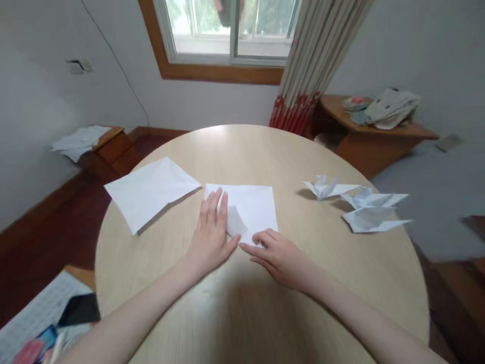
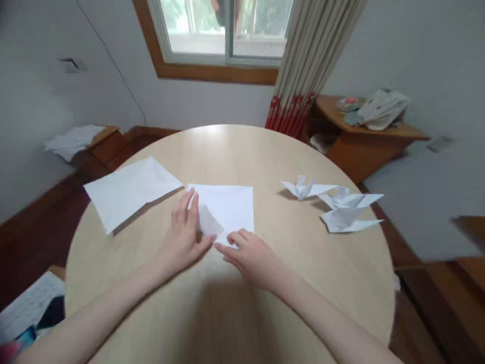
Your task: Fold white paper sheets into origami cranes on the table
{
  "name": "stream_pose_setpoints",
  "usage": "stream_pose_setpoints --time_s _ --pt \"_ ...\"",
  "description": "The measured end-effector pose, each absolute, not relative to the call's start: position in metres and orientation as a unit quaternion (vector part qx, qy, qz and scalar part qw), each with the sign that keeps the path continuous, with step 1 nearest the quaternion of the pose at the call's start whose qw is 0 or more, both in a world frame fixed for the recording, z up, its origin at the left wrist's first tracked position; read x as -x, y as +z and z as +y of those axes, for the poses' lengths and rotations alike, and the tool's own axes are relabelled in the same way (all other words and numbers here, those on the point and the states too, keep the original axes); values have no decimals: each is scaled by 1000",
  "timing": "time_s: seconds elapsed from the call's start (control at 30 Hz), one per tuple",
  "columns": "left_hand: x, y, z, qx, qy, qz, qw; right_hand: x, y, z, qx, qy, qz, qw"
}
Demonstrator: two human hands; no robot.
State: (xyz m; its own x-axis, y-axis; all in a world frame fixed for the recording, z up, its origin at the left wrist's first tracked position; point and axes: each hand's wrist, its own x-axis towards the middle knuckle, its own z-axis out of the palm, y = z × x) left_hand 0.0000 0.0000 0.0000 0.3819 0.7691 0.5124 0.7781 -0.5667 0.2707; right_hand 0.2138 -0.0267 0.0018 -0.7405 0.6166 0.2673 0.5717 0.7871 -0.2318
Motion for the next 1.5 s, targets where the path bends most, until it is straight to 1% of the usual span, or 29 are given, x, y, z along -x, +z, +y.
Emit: stream_pose_setpoints --time_s 0.33,0.53,0.8,1.03,1.27,1.5 --pt "-2 -8 -3 830 -289 -476 26 -228 8 -28 305 105 -929 180" --pt "-6 -13 -4 812 -294 -503 27 -232 10 -31 310 100 -930 174" --pt "-8 -12 6 806 -297 -510 55 -229 10 -34 310 91 -932 167" --pt "-6 -12 8 803 -282 -523 48 -237 20 -37 304 174 -923 159" --pt "-6 -13 9 802 -278 -526 46 -244 36 -40 333 250 -904 101" --pt "-5 -14 10 803 -275 -526 49 -246 45 -40 346 294 -888 76"
